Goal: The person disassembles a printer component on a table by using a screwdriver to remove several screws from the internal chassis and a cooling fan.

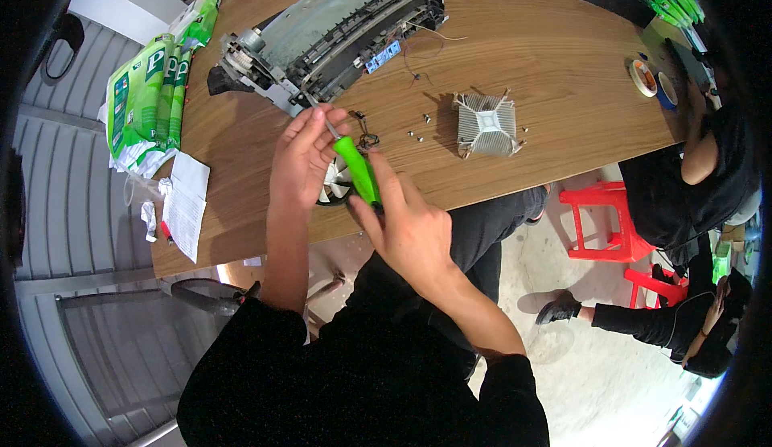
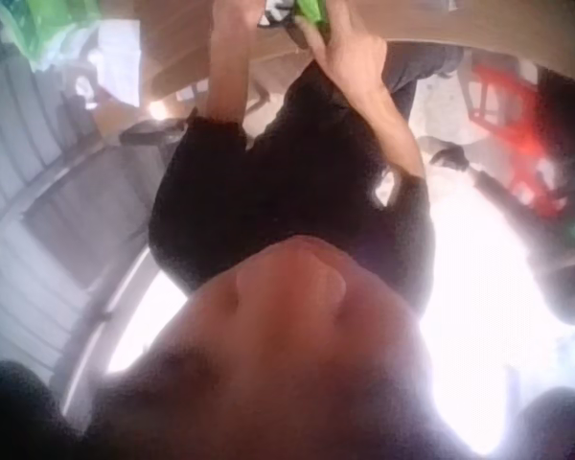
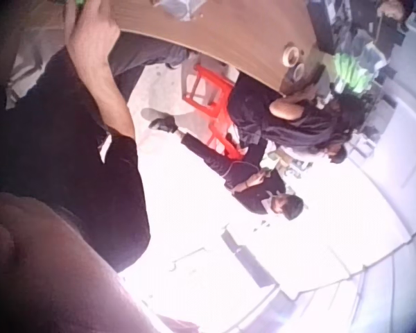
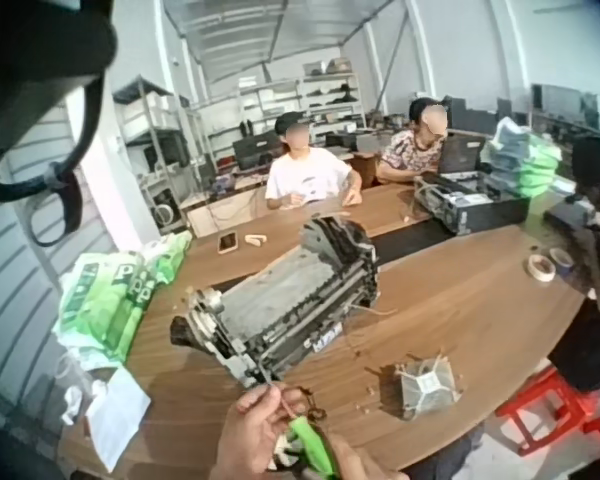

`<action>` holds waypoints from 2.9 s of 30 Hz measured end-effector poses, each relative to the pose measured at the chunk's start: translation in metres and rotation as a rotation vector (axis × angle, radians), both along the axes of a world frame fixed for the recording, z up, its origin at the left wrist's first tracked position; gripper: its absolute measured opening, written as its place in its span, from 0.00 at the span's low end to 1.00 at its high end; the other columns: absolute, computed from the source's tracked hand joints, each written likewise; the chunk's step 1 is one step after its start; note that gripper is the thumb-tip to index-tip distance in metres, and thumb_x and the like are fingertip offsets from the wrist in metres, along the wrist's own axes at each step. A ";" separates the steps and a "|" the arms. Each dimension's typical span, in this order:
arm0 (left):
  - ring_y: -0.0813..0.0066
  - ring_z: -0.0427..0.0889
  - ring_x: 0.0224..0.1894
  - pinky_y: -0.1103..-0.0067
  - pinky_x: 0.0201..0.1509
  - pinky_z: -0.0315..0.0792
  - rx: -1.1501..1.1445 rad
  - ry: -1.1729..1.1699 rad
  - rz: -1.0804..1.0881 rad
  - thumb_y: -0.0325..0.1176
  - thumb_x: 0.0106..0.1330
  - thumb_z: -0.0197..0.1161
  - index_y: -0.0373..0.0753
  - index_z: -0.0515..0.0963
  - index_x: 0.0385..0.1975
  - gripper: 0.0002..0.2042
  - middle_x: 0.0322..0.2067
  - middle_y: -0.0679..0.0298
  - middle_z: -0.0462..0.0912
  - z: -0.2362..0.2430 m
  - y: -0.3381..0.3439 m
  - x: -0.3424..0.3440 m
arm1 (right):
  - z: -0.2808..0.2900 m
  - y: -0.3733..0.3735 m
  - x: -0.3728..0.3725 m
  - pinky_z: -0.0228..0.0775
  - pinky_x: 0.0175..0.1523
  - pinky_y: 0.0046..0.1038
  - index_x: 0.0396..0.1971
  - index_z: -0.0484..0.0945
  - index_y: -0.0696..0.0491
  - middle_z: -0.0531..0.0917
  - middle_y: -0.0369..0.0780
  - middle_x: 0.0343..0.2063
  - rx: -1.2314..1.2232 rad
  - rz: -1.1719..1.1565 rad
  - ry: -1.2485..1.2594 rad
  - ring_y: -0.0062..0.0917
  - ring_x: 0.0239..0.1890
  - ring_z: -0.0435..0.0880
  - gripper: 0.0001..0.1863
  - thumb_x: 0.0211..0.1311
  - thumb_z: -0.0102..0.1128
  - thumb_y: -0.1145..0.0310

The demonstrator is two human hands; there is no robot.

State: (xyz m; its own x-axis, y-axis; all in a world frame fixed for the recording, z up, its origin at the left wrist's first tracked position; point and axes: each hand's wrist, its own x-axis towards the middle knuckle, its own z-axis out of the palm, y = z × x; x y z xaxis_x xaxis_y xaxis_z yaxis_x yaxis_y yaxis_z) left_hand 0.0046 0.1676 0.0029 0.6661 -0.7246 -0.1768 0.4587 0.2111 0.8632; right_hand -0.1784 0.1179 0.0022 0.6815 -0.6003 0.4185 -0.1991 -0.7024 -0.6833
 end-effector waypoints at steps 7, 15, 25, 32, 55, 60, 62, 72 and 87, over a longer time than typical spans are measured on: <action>0.67 0.86 0.45 0.76 0.48 0.82 0.010 0.008 -0.033 0.34 0.74 0.58 0.31 0.75 0.49 0.12 0.43 0.55 0.85 -0.009 0.005 -0.010 | -0.010 -0.001 -0.003 0.76 0.28 0.35 0.65 0.69 0.51 0.77 0.41 0.29 -0.064 -0.061 0.026 0.36 0.26 0.83 0.33 0.60 0.69 0.62; 0.67 0.86 0.45 0.76 0.47 0.82 -0.009 -0.022 0.023 0.34 0.74 0.58 0.31 0.74 0.50 0.13 0.44 0.54 0.85 -0.005 0.008 -0.004 | -0.012 -0.006 0.007 0.76 0.30 0.40 0.61 0.73 0.49 0.75 0.44 0.30 0.057 -0.003 -0.010 0.43 0.26 0.81 0.26 0.64 0.65 0.63; 0.69 0.87 0.42 0.78 0.44 0.81 0.040 -0.130 -0.037 0.34 0.75 0.57 0.30 0.75 0.50 0.14 0.42 0.54 0.85 -0.007 0.009 -0.001 | -0.011 -0.003 0.006 0.76 0.30 0.41 0.60 0.73 0.49 0.76 0.45 0.31 0.095 -0.009 -0.005 0.44 0.27 0.81 0.25 0.64 0.64 0.64; 0.69 0.87 0.41 0.79 0.44 0.81 0.044 -0.101 -0.028 0.35 0.75 0.57 0.31 0.75 0.50 0.13 0.42 0.55 0.86 -0.010 0.008 0.000 | -0.010 -0.004 0.008 0.76 0.30 0.41 0.60 0.74 0.50 0.76 0.45 0.30 0.082 -0.005 -0.001 0.44 0.27 0.81 0.24 0.64 0.65 0.64; 0.70 0.86 0.39 0.78 0.44 0.81 0.169 -0.227 -0.013 0.36 0.75 0.58 0.31 0.76 0.51 0.14 0.39 0.55 0.85 0.001 0.011 0.001 | -0.012 -0.008 0.010 0.77 0.33 0.39 0.58 0.75 0.54 0.83 0.49 0.37 0.222 0.060 -0.140 0.42 0.30 0.84 0.23 0.65 0.64 0.66; 0.72 0.87 0.38 0.78 0.44 0.78 0.502 -1.247 0.407 0.30 0.71 0.61 0.32 0.80 0.48 0.11 0.39 0.57 0.88 0.031 0.034 0.001 | 0.008 -0.013 0.005 0.78 0.35 0.40 0.57 0.74 0.57 0.84 0.53 0.41 0.442 0.060 0.005 0.43 0.34 0.86 0.23 0.64 0.65 0.65; 0.66 0.85 0.46 0.74 0.53 0.76 0.366 -1.664 0.576 0.27 0.68 0.63 0.33 0.81 0.49 0.12 0.45 0.55 0.86 0.057 0.034 0.019 | 0.005 -0.017 0.007 0.78 0.35 0.40 0.58 0.74 0.56 0.83 0.51 0.40 0.256 0.021 -0.046 0.43 0.32 0.85 0.25 0.63 0.66 0.65; 0.53 0.76 0.61 0.56 0.71 0.60 -0.054 -1.917 0.235 0.34 0.65 0.61 0.37 0.82 0.48 0.15 0.57 0.54 0.80 0.058 -0.001 0.134 | 0.011 -0.018 0.017 0.78 0.31 0.37 0.58 0.76 0.52 0.79 0.42 0.30 -0.181 0.047 0.133 0.40 0.25 0.83 0.25 0.60 0.69 0.67; 0.55 0.79 0.58 0.58 0.70 0.61 -0.097 -1.940 0.329 0.28 0.65 0.56 0.35 0.82 0.49 0.15 0.54 0.54 0.82 0.056 -0.007 0.129 | 0.012 -0.028 0.022 0.63 0.19 0.21 0.52 0.73 0.56 0.77 0.38 0.28 1.114 0.074 -0.153 0.19 0.18 0.74 0.16 0.69 0.59 0.65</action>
State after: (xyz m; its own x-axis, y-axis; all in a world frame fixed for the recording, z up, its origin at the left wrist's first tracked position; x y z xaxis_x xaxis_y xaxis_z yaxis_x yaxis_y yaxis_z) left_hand 0.1341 0.1611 0.0590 -0.0318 -0.5143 0.8570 -0.9880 0.1461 0.0510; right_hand -0.1565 0.0903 0.0146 0.7181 -0.6520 -0.2435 -0.0425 0.3081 -0.9504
